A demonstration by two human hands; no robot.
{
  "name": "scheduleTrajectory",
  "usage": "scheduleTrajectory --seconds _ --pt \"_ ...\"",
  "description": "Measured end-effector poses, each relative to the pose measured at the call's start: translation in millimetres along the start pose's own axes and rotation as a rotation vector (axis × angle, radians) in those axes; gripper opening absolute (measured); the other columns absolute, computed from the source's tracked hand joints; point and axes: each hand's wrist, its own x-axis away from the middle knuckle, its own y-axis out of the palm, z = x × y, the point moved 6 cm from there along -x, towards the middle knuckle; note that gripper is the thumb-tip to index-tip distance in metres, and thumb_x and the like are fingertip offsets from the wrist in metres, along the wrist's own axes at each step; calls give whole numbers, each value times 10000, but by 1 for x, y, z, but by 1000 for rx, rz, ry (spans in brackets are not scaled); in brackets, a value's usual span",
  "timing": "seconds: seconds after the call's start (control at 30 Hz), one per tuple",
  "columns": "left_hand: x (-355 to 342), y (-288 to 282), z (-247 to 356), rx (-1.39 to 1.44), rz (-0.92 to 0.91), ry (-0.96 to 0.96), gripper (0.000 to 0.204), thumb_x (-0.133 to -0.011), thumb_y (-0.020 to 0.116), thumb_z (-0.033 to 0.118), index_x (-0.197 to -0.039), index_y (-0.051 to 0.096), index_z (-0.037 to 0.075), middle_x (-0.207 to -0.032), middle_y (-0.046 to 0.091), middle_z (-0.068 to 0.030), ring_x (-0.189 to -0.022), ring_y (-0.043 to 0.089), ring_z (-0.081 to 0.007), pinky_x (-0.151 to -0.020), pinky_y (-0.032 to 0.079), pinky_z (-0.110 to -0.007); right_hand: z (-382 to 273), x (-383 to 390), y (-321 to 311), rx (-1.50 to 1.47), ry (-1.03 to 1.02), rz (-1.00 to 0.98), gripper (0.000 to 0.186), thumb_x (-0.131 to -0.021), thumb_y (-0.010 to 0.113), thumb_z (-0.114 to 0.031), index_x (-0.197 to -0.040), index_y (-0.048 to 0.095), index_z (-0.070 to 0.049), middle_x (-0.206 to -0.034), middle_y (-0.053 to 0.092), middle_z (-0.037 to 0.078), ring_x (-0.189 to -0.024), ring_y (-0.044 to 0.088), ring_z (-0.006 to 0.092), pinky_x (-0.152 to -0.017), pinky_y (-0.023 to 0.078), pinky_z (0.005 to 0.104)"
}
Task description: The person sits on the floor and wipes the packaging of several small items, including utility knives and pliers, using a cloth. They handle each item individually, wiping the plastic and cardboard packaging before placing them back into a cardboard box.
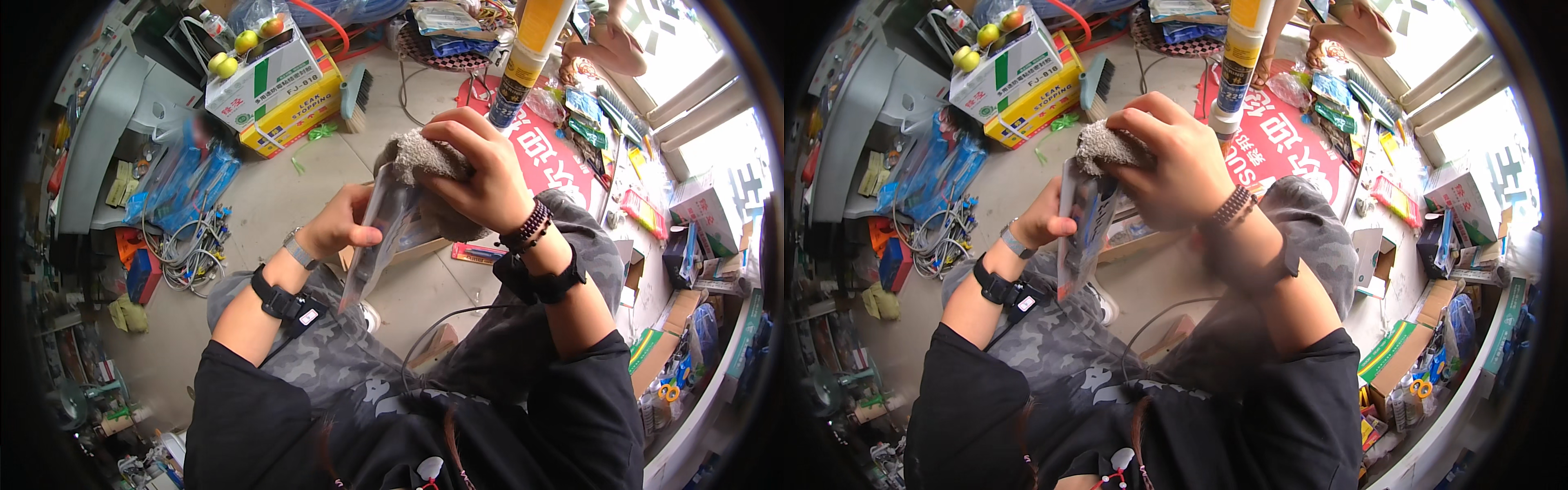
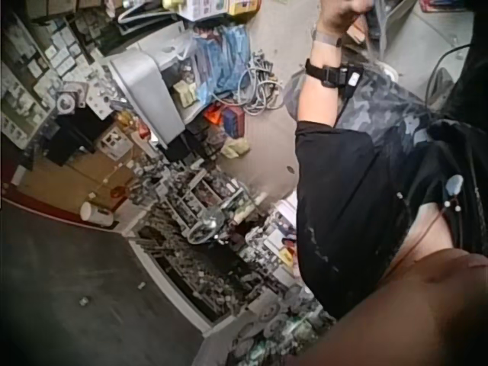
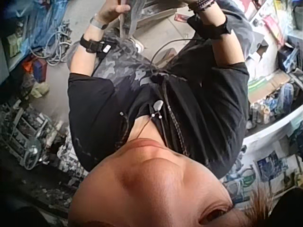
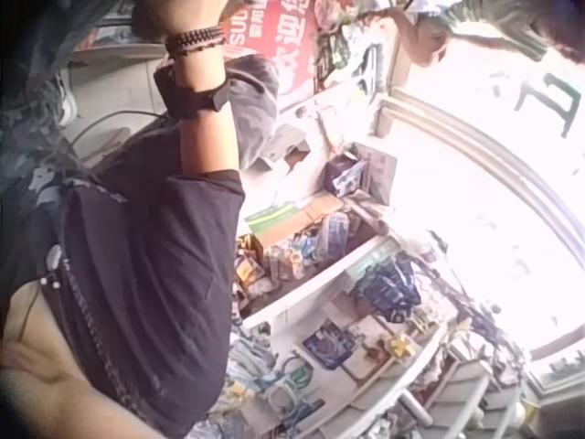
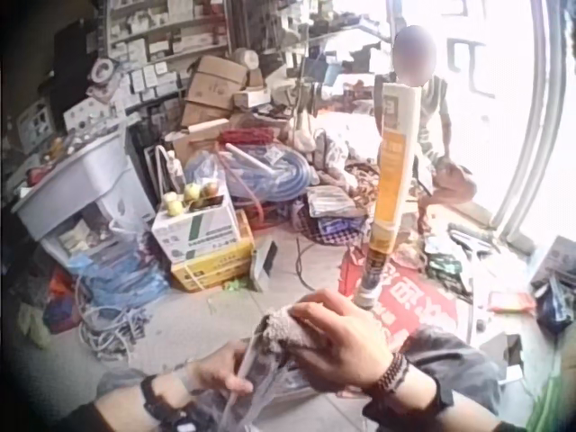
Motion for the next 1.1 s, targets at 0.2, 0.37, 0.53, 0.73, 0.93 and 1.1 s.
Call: scheduleTrajectory --seconds 0.2,0.37,0.53,0.73,0.93,1.1 --pt "12 -12 0 156 34 68 1079 -545 849 462 -1366 351 -30 -1165 589 -140 -1062 626 -277 -948 516 -453 16 1 0 137 18 -22 357 -666 766 -86 -990 619 -63 -985 593 87 -872 622 295 -733 519 358" --pt "18 -18 11 311 -37 131 1138 -531 853 442 -1401 312 -53 -1323 473 -177 -1227 510 -295 -999 468 -468 17 5 6 121 103 33 354 -648 774 -76 -969 629 -56 -941 592 90 -852 625 290 -729 519 355" --pt "17 -20 11 366 -9 126 1142 -531 862 456 -1398 317 -49 -1295 496 -177 -1199 533 -306 -1014 458 -478 11 0 -5 17 142 158 344 -674 774 -66 -978 620 -24 -913 598 101 -842 623 262 -747 498 326" --pt "16 -21 4 313 3 76 1102 -560 846 480 -1399 338 -23 -1274 536 -183 -1136 584 -317 -979 496 -435 -6 -3 -14 -156 97 264 305 -638 702 -67 -932 630 -31 -858 576 146 -813 591 331 -695 491 378" --pt "5 1 20 267 91 61 1104 -603 831 496 -1442 289 26 -1364 453 -98 -1229 486 -199 -1022 419 -336 -25 16 11 49 34 191 384 -619 725 -20 -993 652 -62 -946 579 90 -804 613 264 -666 514 335" --pt "0 -6 8 321 108 109 911 -685 793 449 -1362 407 -22 -1281 536 -99 -1134 555 -190 -963 459 -320 -30 15 19 304 -146 121 315 -639 725 -45 -941 661 -107 -889 576 45 -760 612 231 -561 505 338"
